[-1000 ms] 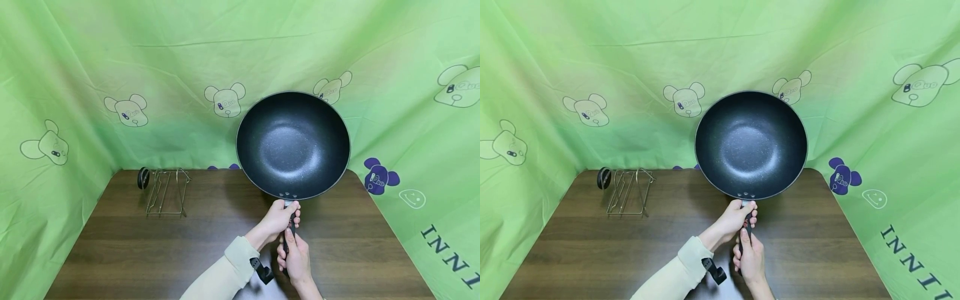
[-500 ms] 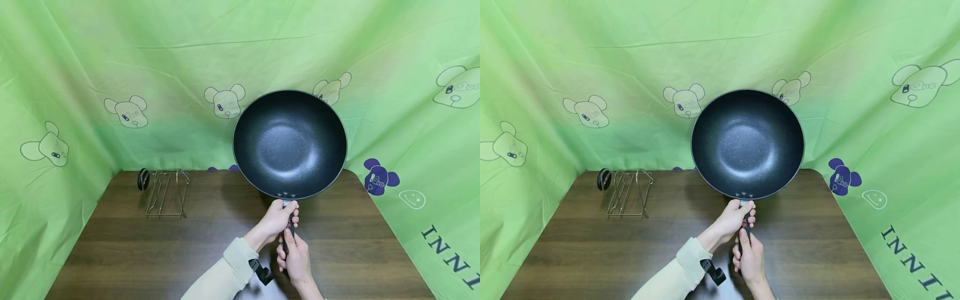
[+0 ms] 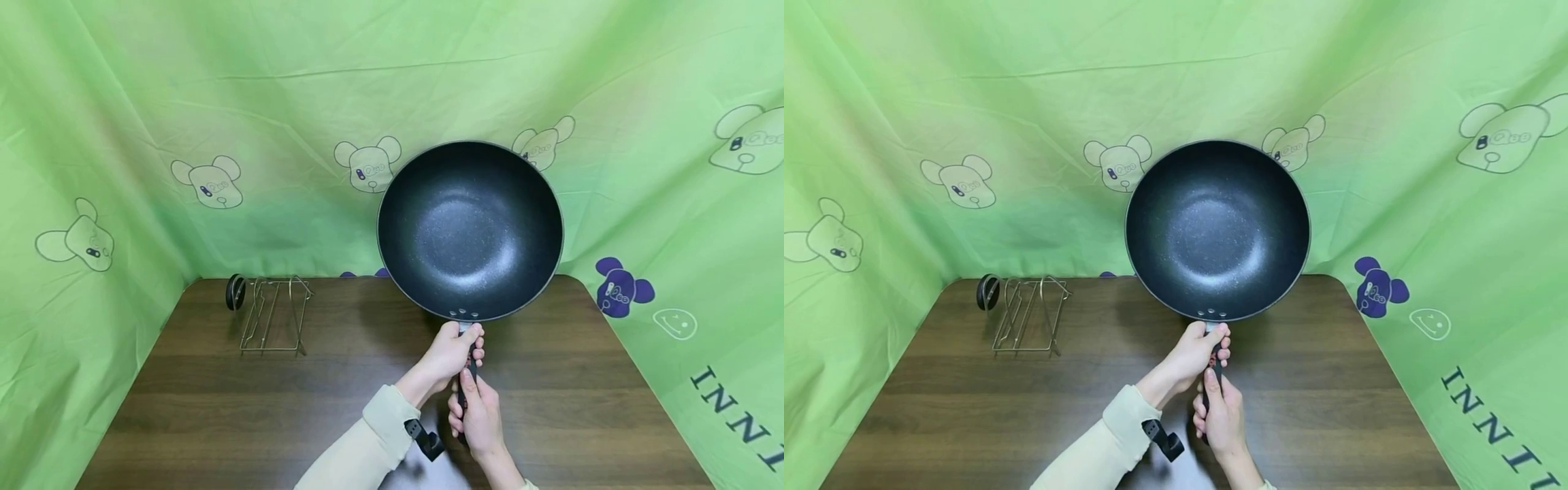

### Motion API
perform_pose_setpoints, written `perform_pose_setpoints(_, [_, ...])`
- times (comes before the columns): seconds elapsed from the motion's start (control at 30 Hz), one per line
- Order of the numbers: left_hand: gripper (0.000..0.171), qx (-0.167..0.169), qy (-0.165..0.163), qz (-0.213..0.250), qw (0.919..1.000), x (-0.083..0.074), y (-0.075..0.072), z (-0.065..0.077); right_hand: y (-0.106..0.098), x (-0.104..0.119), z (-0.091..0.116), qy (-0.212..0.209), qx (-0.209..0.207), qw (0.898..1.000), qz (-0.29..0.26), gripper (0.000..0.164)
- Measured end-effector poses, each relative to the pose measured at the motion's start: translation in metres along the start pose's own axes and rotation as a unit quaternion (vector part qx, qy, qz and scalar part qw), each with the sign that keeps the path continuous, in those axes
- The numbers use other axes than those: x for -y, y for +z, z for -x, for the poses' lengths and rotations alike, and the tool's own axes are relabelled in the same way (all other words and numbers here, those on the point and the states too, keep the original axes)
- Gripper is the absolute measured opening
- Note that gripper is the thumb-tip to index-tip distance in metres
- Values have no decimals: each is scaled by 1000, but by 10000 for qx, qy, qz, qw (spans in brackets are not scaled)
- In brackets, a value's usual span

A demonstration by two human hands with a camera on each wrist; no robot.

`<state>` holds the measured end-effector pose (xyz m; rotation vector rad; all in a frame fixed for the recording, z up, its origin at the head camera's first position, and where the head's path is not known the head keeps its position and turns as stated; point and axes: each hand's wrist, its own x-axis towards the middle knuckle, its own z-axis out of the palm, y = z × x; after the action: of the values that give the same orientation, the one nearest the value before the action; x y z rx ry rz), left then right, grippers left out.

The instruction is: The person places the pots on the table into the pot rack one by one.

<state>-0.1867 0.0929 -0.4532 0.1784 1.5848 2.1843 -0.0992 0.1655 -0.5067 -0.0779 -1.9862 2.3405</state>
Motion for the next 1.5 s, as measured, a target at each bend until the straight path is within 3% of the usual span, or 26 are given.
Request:
perform_pose_setpoints(0.6, [22, -93, -37, -31, 9999, -2, -7, 2, 5, -2, -3, 90, 44, 9999, -22, 45])
perform_pose_setpoints(0.93, [22, -82, -68, 143, 9998, -2, -9, 3, 8, -1, -2, 113, 62, 9999, 13, 50])
perform_pose_setpoints(1.5, [24, -256, 5, -118, 9996, -6, -15, 9, 13, -1, -2, 292, 177, 9994, -26, 54])
